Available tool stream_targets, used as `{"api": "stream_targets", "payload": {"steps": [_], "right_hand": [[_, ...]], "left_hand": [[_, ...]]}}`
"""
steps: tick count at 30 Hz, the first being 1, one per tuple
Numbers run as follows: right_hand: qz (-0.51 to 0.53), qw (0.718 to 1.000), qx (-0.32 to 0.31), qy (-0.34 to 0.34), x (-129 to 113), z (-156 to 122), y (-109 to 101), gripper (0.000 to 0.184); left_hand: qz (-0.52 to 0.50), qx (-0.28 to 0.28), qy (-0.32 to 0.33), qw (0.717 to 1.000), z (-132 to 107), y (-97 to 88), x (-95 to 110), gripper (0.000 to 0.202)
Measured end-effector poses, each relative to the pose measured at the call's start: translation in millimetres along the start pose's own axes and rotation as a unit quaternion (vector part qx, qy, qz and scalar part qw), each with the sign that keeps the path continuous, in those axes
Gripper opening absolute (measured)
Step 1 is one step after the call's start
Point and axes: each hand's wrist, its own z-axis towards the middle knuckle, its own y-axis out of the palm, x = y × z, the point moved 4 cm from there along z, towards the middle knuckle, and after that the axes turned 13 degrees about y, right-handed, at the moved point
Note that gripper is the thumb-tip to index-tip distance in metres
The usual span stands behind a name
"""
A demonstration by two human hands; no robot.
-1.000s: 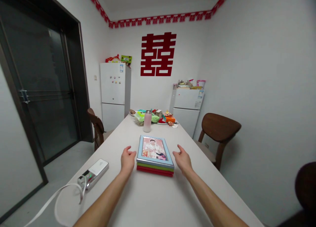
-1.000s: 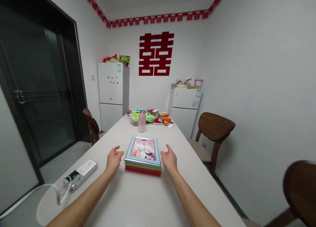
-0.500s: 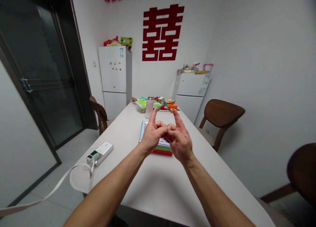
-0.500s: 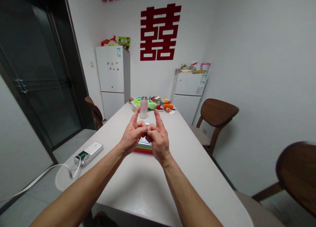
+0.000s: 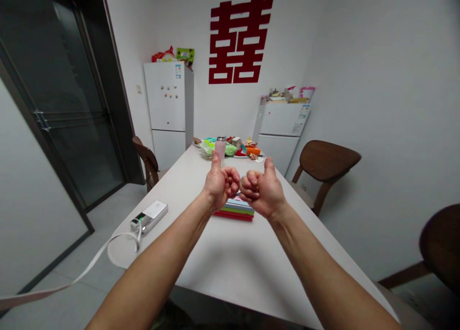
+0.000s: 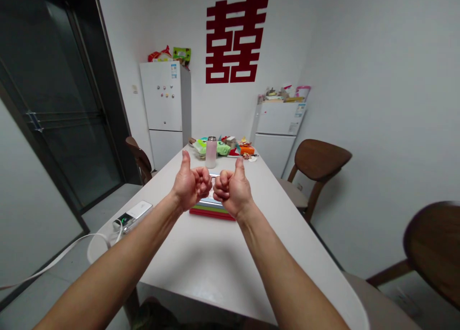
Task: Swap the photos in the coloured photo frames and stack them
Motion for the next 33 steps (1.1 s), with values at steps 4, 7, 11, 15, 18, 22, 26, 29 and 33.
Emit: {"api": "stream_targets", "payload": {"steps": [4,7,11,15,18,22,26,29,33], "right_hand": [[-0.088,0.995,0.033,-0.016,5.5,8.0,-2.7,0.059],[-0.335,0.923,0.172,-0.086,11.6,22.7,-23.1,0.058],[-0.549,0.782,0.268,-0.122,34.7,42.8,-57.7,0.034],[-0.646,0.704,0.261,-0.134,59.4,46.5,-75.1,0.026],[-0.699,0.660,0.234,-0.145,72.0,38.8,-68.7,0.025],[-0.735,0.632,0.190,-0.152,84.5,21.1,-53.1,0.023],[-0.699,0.671,0.185,-0.162,85.2,0.7,-53.2,0.022],[-0.576,0.761,0.240,-0.176,72.8,-16.4,-63.9,0.037],[-0.354,0.883,0.286,-0.111,61.3,-43.4,-75.4,0.055]], "left_hand": [[0.022,0.039,-0.029,0.999,-1.6,-2.5,-5.7,0.074],[0.044,0.087,-0.058,0.994,-3.0,-19.3,-17.3,0.072],[0.069,0.149,-0.096,0.982,-13.2,-59.1,-55.0,0.063],[0.076,0.214,-0.134,0.965,-28.2,-97.1,-102.4,0.045],[0.062,0.240,-0.125,0.961,-33.4,-107.3,-124.1,0.035],[0.031,0.248,-0.062,0.966,-36.4,-98.3,-130.6,0.025],[0.039,0.243,0.007,0.969,-48.9,-80.6,-121.2,0.025],[0.068,0.204,0.025,0.976,-65.0,-62.2,-104.5,0.029],[0.201,0.085,0.096,0.971,-93.2,-31.1,-64.8,0.023]]}}
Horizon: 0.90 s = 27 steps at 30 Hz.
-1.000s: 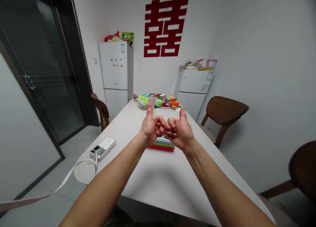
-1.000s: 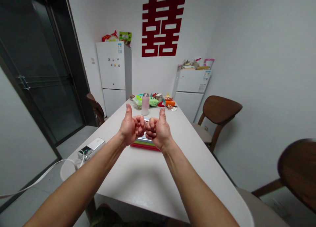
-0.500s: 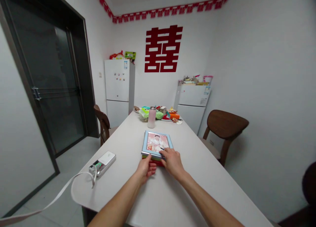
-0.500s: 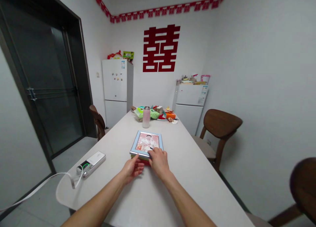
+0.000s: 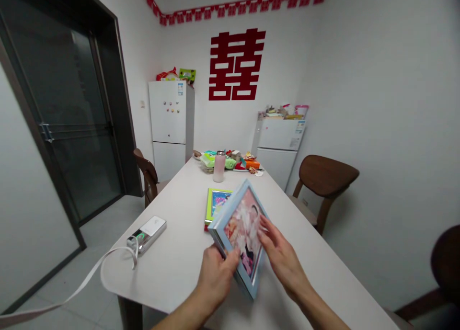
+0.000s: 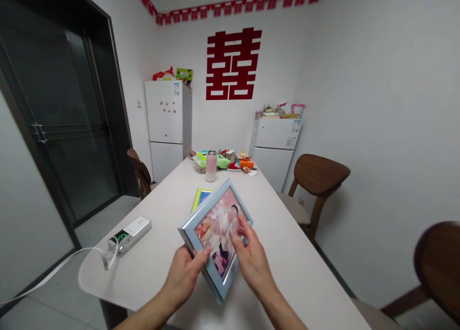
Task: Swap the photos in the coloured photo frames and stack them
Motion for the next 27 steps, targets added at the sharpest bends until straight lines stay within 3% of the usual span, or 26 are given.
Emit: {"api": "stream_targets", "payload": {"steps": [2,6,9,12,13,15,18,22,25,27], "right_hand": [[0.110,0.993,-0.014,0.049,-2.4,-13.8,-10.3,0.058],[0.275,0.956,-0.050,0.091,-6.4,-45.3,-21.4,0.055],[0.320,0.930,-0.080,0.159,0.4,-60.7,-18.3,0.052],[0.368,0.896,-0.110,0.223,13.9,-65.9,-8.8,0.048],[0.383,0.885,-0.117,0.238,19.3,-65.8,-5.5,0.046],[0.393,0.874,-0.126,0.258,30.6,-63.4,0.0,0.043],[0.348,0.887,-0.143,0.267,46.3,-55.1,5.0,0.042],[0.188,0.943,-0.159,0.225,60.9,-36.3,6.8,0.041],[0.018,0.979,-0.118,0.165,68.7,-20.2,4.4,0.040],[-0.112,0.984,-0.081,0.114,72.1,-11.9,2.8,0.039]], "left_hand": [[0.139,-0.087,0.073,0.984,-14.2,3.1,23.8,0.026],[0.286,-0.242,0.225,0.899,-44.8,8.0,42.6,0.044],[0.401,-0.262,0.325,0.815,-61.9,5.7,36.9,0.037],[0.525,-0.261,0.413,0.697,-76.0,4.7,26.4,0.034],[0.558,-0.265,0.424,0.663,-79.6,4.5,22.0,0.034],[0.602,-0.280,0.415,0.622,-84.9,3.9,12.9,0.034],[0.623,-0.322,0.365,0.612,-89.4,4.4,-1.3,0.037],[0.608,-0.378,0.281,0.639,-90.8,6.3,-21.6,0.045],[0.591,-0.403,0.223,0.663,-89.6,6.0,-33.9,0.056],[0.580,-0.409,0.196,0.676,-88.2,5.5,-39.0,0.060]]}}
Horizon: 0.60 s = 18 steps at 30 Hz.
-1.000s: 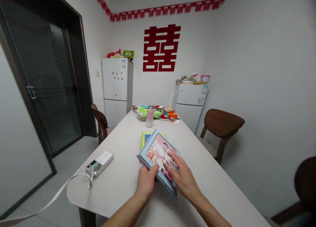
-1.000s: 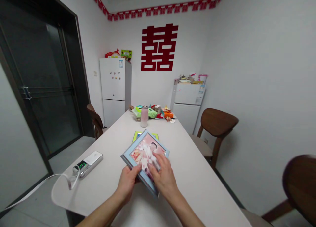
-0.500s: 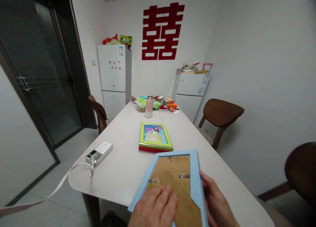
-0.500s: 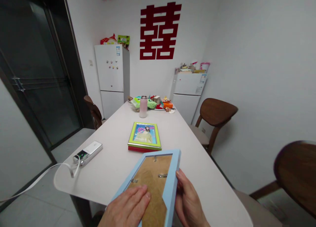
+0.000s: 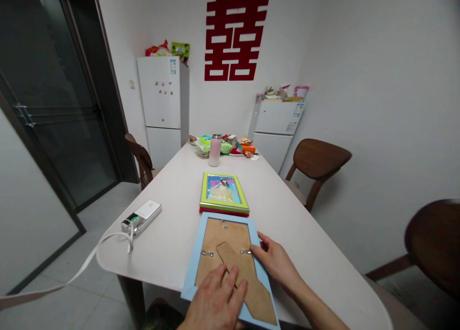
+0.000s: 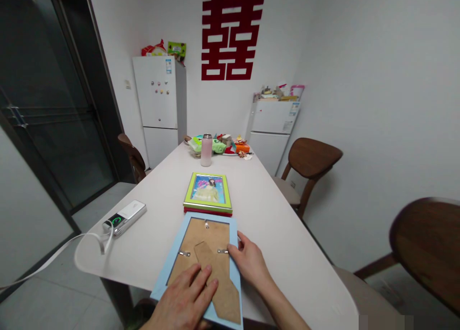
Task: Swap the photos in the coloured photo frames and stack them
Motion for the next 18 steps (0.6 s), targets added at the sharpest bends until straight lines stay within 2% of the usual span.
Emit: {"api": "stream_targets", "payload": {"steps": [3,7,12,18], "right_hand": [[-0.147,0.987,0.063,-0.032,2.9,7.6,-1.4,0.039],[-0.249,0.961,0.104,-0.060,4.0,10.2,-1.7,0.045],[-0.304,0.939,0.107,-0.121,-2.3,10.8,3.9,0.043],[-0.329,0.926,0.126,-0.139,-7.6,15.5,11.5,0.029]], "left_hand": [[-0.027,-0.008,-0.005,1.000,2.8,3.1,-3.1,0.059],[-0.042,-0.007,-0.007,0.999,7.5,2.6,-8.2,0.058],[-0.057,0.006,-0.023,0.998,10.6,-2.1,-15.4,0.056],[-0.088,0.001,-0.018,0.996,8.9,-4.3,-18.1,0.054]]}}
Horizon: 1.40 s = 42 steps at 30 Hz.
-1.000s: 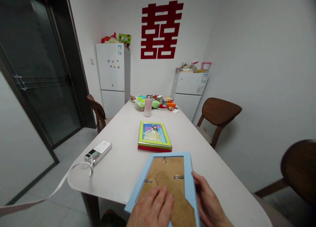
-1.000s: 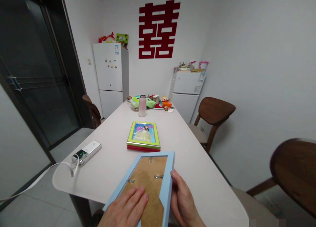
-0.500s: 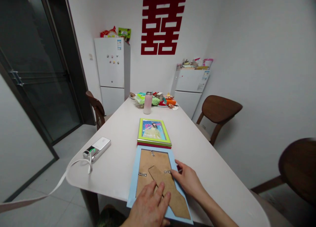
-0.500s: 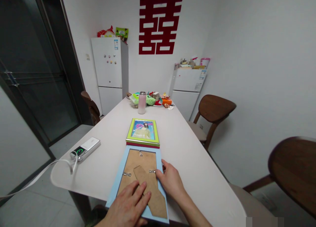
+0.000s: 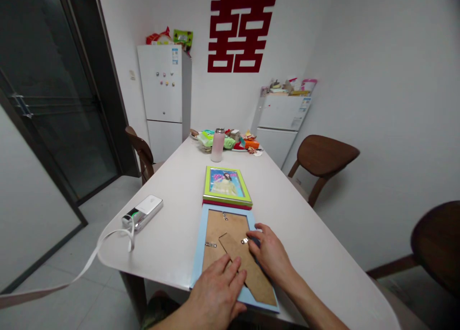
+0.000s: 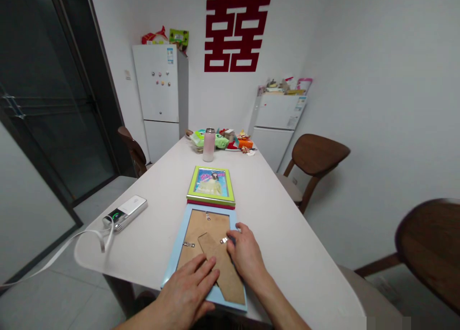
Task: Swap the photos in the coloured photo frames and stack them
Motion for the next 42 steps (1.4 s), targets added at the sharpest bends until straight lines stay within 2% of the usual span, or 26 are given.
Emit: {"api": "stream_targets", "payload": {"steps": [4,8,11,14,17,21,33,36,42], "right_hand": [[0.010,1.000,0.017,-0.004,0.9,1.2,0.8,0.028],[0.015,0.999,0.035,-0.027,-4.3,-2.8,-2.2,0.027],[0.050,0.996,0.027,-0.066,-25.0,-10.7,-3.8,0.026],[0.090,0.990,-0.032,-0.106,-56.4,-17.6,1.6,0.022],[0.077,0.986,-0.068,-0.128,-82.9,-18.6,9.9,0.019],[0.043,0.987,-0.074,-0.134,-96.8,-14.1,18.0,0.015],[0.045,0.993,-0.032,-0.109,-95.3,-9.8,28.8,0.015],[0.041,0.994,-0.022,-0.104,-86.4,3.5,25.5,0.017],[0.006,0.999,0.019,-0.036,-61.3,42.4,28.2,0.023]], "left_hand": [[-0.020,-0.006,-0.007,1.000,-2.3,-1.7,-0.6,0.052],[-0.035,0.001,-0.043,0.998,-14.2,-6.0,-7.0,0.049],[-0.026,0.026,-0.070,0.997,-25.8,-10.6,-14.7,0.048],[-0.026,0.050,-0.068,0.996,-31.5,-12.8,-18.1,0.045],[-0.037,0.061,-0.066,0.995,-32.2,-11.7,-17.7,0.048],[-0.052,0.082,-0.063,0.993,-33.0,-9.4,-16.6,0.049],[-0.054,0.091,-0.058,0.993,-34.4,-8.1,-16.6,0.046],[-0.042,0.102,-0.054,0.992,-35.2,-6.4,-17.7,0.041],[-0.041,0.114,-0.045,0.992,-36.2,-6.7,-18.8,0.038]]}}
